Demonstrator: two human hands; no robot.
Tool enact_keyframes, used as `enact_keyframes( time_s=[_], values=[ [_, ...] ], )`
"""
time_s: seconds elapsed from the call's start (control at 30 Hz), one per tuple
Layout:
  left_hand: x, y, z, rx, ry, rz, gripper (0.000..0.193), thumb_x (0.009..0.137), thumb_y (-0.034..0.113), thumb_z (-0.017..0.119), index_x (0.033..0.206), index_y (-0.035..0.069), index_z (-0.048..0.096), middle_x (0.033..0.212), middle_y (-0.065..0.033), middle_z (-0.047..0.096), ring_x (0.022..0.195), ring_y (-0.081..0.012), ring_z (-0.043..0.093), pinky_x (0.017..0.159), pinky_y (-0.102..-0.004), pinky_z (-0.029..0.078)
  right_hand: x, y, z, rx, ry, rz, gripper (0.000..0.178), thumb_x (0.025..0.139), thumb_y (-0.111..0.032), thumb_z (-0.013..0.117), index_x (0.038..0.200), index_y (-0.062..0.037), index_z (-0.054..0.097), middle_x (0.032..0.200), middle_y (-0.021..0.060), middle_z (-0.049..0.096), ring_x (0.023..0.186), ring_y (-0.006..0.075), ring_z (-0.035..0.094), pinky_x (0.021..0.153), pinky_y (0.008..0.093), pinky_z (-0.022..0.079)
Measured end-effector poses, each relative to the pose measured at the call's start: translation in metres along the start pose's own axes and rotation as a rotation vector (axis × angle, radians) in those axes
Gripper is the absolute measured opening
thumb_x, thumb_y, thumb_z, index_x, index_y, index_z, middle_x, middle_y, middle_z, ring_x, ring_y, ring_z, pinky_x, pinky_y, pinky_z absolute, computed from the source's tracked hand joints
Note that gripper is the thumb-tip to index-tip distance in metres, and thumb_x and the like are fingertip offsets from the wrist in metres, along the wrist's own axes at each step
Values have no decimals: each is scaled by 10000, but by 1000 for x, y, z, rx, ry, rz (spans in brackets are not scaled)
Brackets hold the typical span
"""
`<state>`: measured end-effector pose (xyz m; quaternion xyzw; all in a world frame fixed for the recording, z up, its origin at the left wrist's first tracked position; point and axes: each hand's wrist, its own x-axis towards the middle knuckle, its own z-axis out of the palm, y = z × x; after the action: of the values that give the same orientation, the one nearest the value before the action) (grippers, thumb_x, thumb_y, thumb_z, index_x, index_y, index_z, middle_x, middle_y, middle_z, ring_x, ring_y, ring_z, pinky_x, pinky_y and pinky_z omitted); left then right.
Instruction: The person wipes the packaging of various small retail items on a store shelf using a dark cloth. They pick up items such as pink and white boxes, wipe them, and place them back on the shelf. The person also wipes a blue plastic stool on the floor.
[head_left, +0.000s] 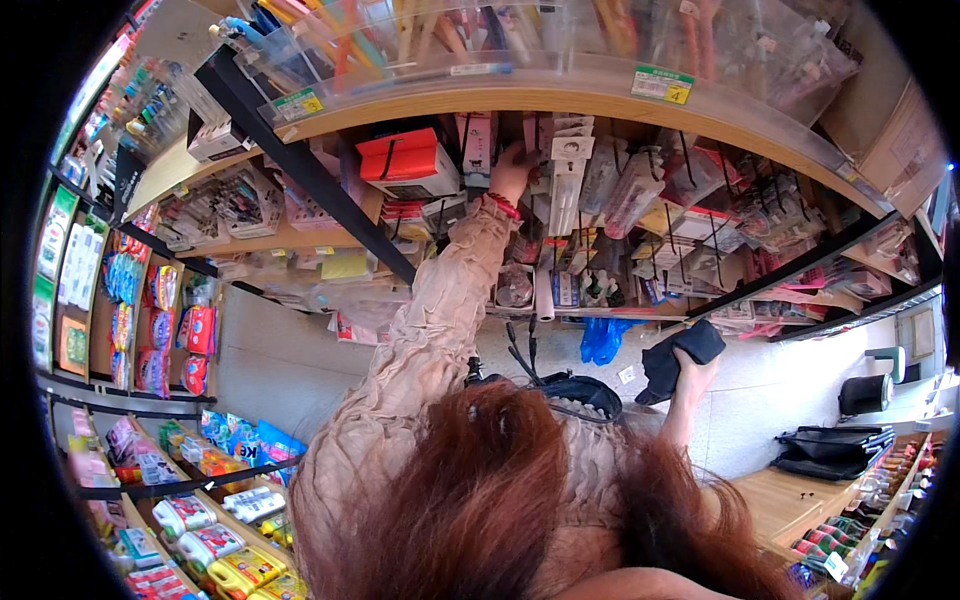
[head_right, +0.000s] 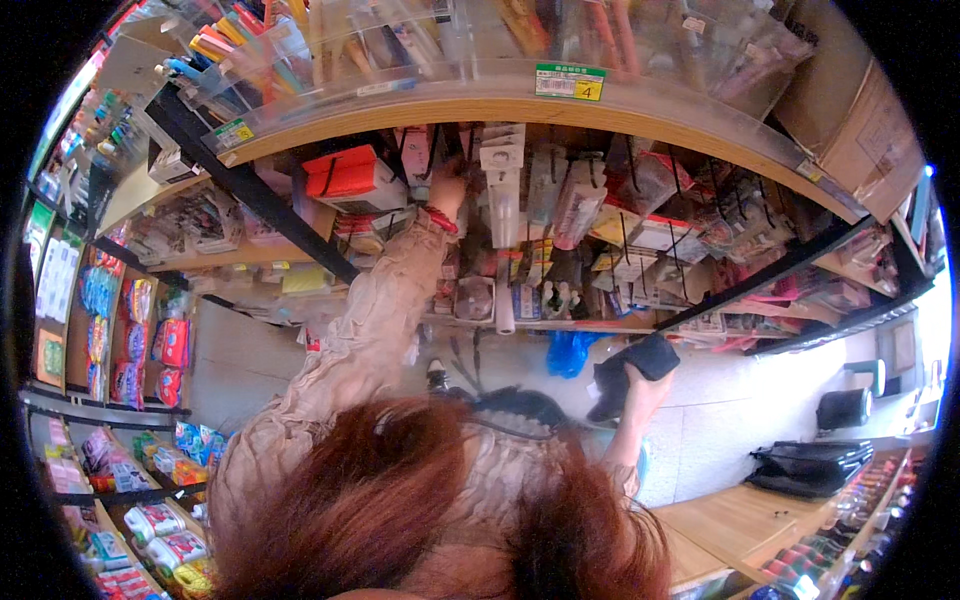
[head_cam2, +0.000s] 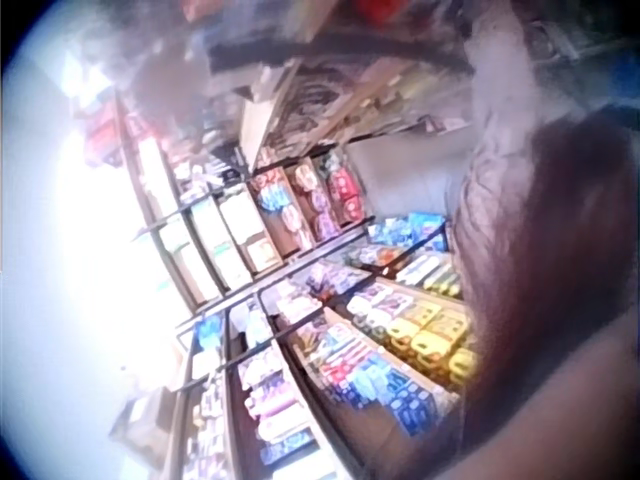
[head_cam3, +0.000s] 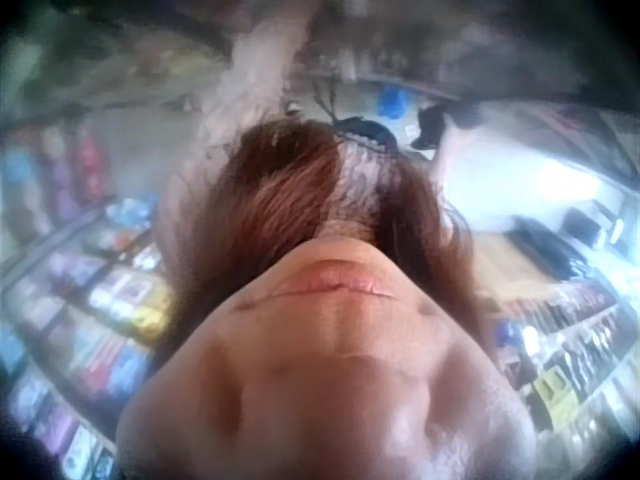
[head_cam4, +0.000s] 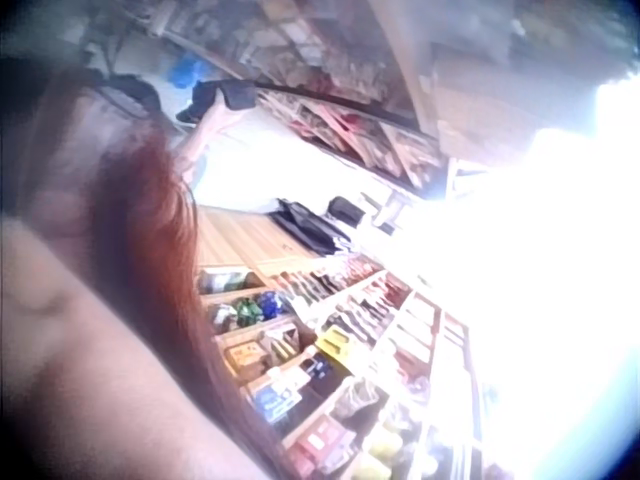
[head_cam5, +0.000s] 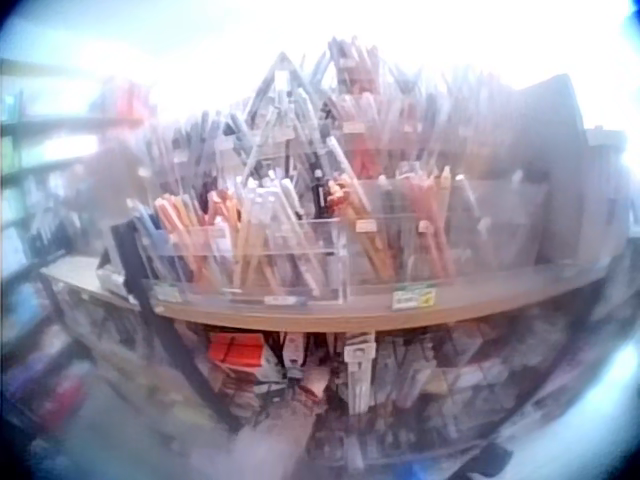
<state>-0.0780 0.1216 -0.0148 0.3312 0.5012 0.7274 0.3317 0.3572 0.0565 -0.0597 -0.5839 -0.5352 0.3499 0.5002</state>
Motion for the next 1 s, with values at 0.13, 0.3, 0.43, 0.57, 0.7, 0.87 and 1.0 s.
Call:
enact_keyframes(
  time_s=[0.13,0.3,0.43,0.57,0.7,0.87,1.0],
  values=[
    [-33,-4,-17,74,-25,177,116,864,44,539,963,-12,561,679,-52,568,564,-120,556,508,-255,452,-4,-4,6,15,-18,25,575,571,9,702,1118,2,524,1018,96,586,931,207,558,856,303,426],
    [-69,16,-20,135,-118,60,98,881,98,558,897,2,558,636,-25,549,529,-94,518,478,-239,417,-3,-6,6,-83,-19,103,578,581,-23,711,1128,-5,522,1025,114,593,962,218,558,887,298,408],
    [-88,34,-25,205,-144,36,101,869,100,566,877,0,567,588,0,507,482,-71,462,434,-231,363,0,0,14,13,-82,93,606,573,-42,725,1144,-21,523,1027,121,601,967,225,563,889,306,409],
    [-106,49,-29,284,-169,-16,132,846,90,579,932,-9,599,610,17,516,486,-42,413,424,-217,309,-6,-13,18,-25,-81,10,550,586,19,687,1109,-2,521,1006,93,591,917,203,567,852,298,431],
    [-129,73,-34,378,-139,-50,185,841,98,595,991,-8,621,671,27,556,530,-24,394,462,-197,308,-3,-4,24,-21,-99,41,572,571,0,699,1112,-3,514,1004,98,592,922,208,568,854,301,430],
    [-136,82,-32,421,-147,-6,200,837,99,607,998,-19,617,735,25,591,631,-36,472,556,-202,384,-1,4,27,60,-152,44,587,550,-23,716,1103,-10,518,999,102,601,936,209,565,868,300,418],
    [-143,98,-14,422,-114,36,207,830,107,614,997,-17,618,787,-30,643,699,-54,547,627,-208,436,-5,-6,31,127,-220,99,554,562,8,705,1087,2,526,997,94,604,926,204,572,853,307,431]
  ],
)
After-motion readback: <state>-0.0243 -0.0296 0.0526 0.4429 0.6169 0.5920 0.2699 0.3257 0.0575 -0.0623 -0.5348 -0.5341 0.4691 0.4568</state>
